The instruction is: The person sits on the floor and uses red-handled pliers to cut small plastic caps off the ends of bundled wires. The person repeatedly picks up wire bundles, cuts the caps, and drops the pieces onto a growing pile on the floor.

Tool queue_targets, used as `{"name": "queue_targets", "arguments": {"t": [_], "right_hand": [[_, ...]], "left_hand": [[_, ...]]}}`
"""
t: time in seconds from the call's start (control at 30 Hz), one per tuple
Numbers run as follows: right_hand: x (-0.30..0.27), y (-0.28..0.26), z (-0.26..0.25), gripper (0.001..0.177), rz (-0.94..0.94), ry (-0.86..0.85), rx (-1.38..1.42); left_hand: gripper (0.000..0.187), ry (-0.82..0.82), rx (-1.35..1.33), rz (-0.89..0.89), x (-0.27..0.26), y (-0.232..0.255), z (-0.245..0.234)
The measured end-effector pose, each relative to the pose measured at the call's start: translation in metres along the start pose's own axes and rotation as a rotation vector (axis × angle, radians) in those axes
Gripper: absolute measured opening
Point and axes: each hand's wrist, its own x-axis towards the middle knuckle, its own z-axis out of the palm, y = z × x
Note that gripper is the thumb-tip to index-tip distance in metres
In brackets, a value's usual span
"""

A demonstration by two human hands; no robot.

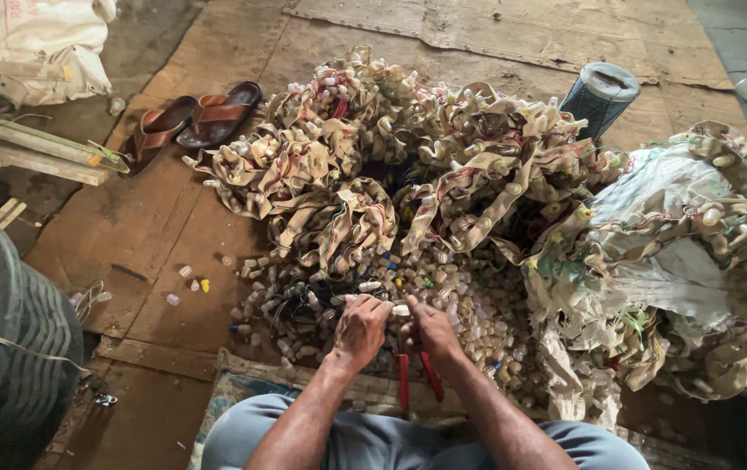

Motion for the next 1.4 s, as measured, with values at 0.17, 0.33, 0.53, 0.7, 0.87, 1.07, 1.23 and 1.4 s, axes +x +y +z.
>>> {"name": "queue_targets", "arguments": {"t": [0.17,0.33,0.53,0.7,0.87,1.07,1.23,1.4], "right_hand": [[0.002,0.006,-0.003,0.041,-0.184,-0.155,0.102],[-0.002,0.003,0.003,0.029,-0.218,-0.091,-0.018],[-0.004,-0.001,0.002,0.019,-0.057,0.042,-0.118],[-0.005,-0.001,-0.002,0.022,-0.392,0.089,-0.047],[-0.012,-0.024,-0.017,0.045,-0.394,0.565,0.122],[-0.008,0.003,0.012,0.031,-0.221,0.068,-0.21],[0.003,0.022,0.004,0.031,-0.322,0.022,-0.224],[0.016,0.037,0.0,0.029,-0.359,-0.001,-0.313]], "left_hand": [[0.028,-0.031,-0.028,-0.017,-0.003,0.0,-0.004],[0.025,-0.032,0.014,-0.002,-0.004,0.002,-0.001],[0.027,-0.056,-0.01,-0.011,-0.005,-0.003,0.003],[0.026,-0.023,-0.02,-0.038,-0.004,-0.005,0.004],[0.025,-0.015,-0.045,-0.021,-0.004,-0.008,0.002],[0.033,0.003,-0.099,0.01,-0.008,-0.01,0.003],[0.045,0.062,-0.13,0.011,-0.011,-0.013,0.007],[0.053,0.068,-0.027,-0.056,-0.009,-0.009,0.01]]}}
